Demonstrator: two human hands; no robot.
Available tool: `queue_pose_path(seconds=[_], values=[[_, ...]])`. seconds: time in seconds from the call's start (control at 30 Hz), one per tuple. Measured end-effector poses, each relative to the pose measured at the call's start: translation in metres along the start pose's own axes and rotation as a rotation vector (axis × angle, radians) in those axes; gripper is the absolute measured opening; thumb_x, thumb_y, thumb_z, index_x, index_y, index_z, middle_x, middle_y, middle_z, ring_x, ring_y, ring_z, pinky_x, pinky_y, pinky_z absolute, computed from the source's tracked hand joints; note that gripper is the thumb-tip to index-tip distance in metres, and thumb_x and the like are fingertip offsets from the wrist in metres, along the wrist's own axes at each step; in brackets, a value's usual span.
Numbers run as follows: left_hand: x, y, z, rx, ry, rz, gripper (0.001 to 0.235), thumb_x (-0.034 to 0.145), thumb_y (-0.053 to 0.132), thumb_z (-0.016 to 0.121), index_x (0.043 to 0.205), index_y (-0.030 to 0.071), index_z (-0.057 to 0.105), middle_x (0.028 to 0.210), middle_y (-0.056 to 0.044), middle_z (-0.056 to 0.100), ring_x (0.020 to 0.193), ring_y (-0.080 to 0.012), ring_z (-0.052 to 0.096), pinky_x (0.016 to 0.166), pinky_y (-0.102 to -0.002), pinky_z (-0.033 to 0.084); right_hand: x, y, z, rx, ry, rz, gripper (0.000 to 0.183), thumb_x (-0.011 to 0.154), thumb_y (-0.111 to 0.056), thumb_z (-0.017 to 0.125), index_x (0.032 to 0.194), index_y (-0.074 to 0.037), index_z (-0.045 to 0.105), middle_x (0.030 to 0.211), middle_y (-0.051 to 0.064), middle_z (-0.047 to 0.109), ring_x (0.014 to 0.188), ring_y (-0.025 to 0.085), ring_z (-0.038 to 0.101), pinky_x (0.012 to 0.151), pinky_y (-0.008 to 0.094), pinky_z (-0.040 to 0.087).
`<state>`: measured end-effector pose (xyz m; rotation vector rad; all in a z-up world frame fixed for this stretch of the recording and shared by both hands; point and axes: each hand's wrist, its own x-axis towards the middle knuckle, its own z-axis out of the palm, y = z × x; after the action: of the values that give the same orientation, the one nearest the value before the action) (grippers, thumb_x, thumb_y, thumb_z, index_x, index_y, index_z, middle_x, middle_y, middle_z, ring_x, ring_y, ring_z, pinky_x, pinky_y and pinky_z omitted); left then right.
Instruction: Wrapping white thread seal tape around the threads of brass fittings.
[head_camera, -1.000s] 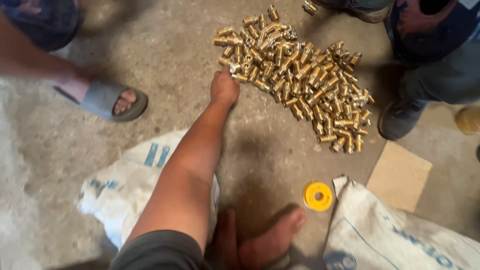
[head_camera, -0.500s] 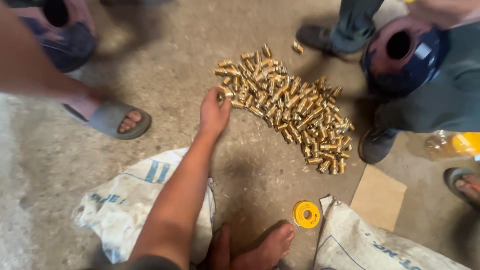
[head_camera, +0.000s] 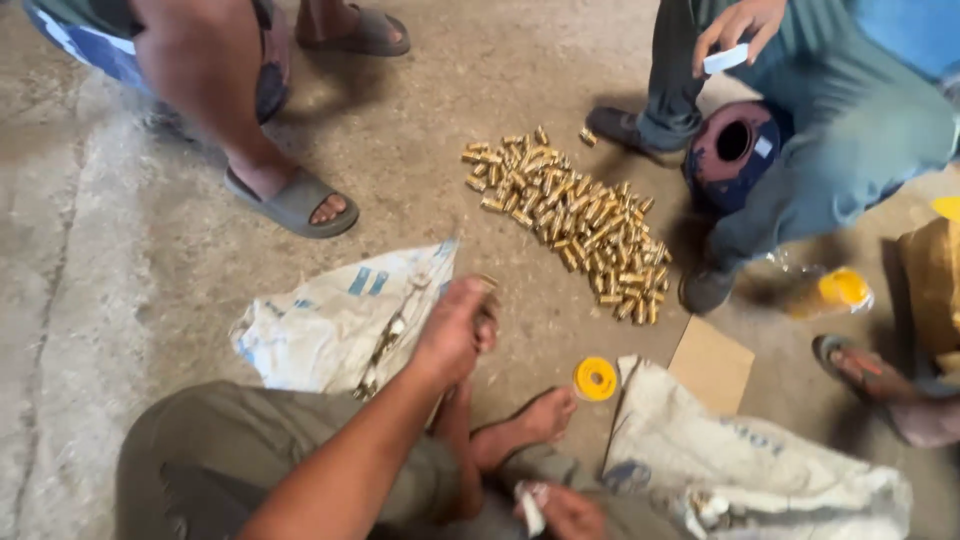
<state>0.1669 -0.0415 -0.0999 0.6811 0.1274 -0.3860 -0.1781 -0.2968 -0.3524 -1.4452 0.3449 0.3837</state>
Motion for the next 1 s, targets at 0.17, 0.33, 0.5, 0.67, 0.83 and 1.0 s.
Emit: queue_pose_path(seconds=[0.17,0.33,0.5,0.67,0.83,1.0], values=[[-0.11,0.01,0.019,0.253,-0.235,-0.354,0.025,0.104,0.026,0.053,0.117,0.007,0.063,0.082,-0.004,0.06,0.057,-0.009,0.048,0.052,-0.026,0.04,-0.056,-0.234,0.091,-0.239,0.376,-0.135,0.027,0.092,-0.023,0.068,0.104,-0.002,0.08,0.097,0.007,0.081,0.088,0.015,0.072,0.08,0.029,0.056],[-0.153,0.007,0.014,0.657,-0.575,-0.398,0.03,0.102,0.017,0.058,0.128,0.003,0.062,0.099,-0.012,0.05,0.082,-0.0188,0.051,0.072,-0.029,0.045,-0.05,-0.332,0.111,-0.099,0.214,-0.142,0.033,0.098,-0.021,0.064,0.119,0.0,0.076,0.108,0.008,0.077,0.099,0.012,0.067,0.09,0.028,0.05],[-0.17,0.004,0.025,0.656,-0.795,-0.072,0.04,0.096,0.001,0.061,0.133,0.003,0.045,0.165,-0.014,0.023,0.143,-0.0286,0.043,0.11,-0.036,0.045,-0.039,-0.315,0.118,0.022,0.199,-0.246,0.025,0.101,-0.014,0.064,0.116,0.004,0.075,0.109,0.01,0.076,0.101,0.015,0.067,0.094,0.03,0.051],[-0.172,0.004,0.029,0.768,-0.797,0.038,0.041,0.096,-0.006,0.063,0.127,0.004,0.037,0.175,-0.016,0.019,0.156,-0.0325,0.037,0.118,-0.039,0.045,-0.036,-0.311,0.129,0.062,0.205,-0.313,0.024,0.101,-0.013,0.063,0.115,0.004,0.073,0.11,0.01,0.077,0.105,0.015,0.07,0.099,0.029,0.053],[-0.167,-0.008,0.021,0.689,-0.78,0.072,0.042,0.096,-0.009,0.06,0.128,0.004,0.036,0.174,-0.018,0.019,0.162,-0.0322,0.025,0.125,-0.04,0.037,-0.035,-0.296,0.126,0.053,0.276,-0.302,0.022,0.101,-0.01,0.066,0.115,0.005,0.075,0.106,0.012,0.077,0.099,0.016,0.069,0.093,0.029,0.054],[-0.165,-0.009,0.02,0.676,-0.782,0.051,0.046,0.096,-0.009,0.06,0.134,0.005,0.038,0.174,-0.018,0.017,0.162,-0.0308,0.022,0.126,-0.041,0.035,-0.037,-0.301,0.131,0.09,0.276,-0.298,0.022,0.1,-0.011,0.066,0.114,0.004,0.074,0.108,0.012,0.076,0.099,0.018,0.07,0.092,0.03,0.054]])
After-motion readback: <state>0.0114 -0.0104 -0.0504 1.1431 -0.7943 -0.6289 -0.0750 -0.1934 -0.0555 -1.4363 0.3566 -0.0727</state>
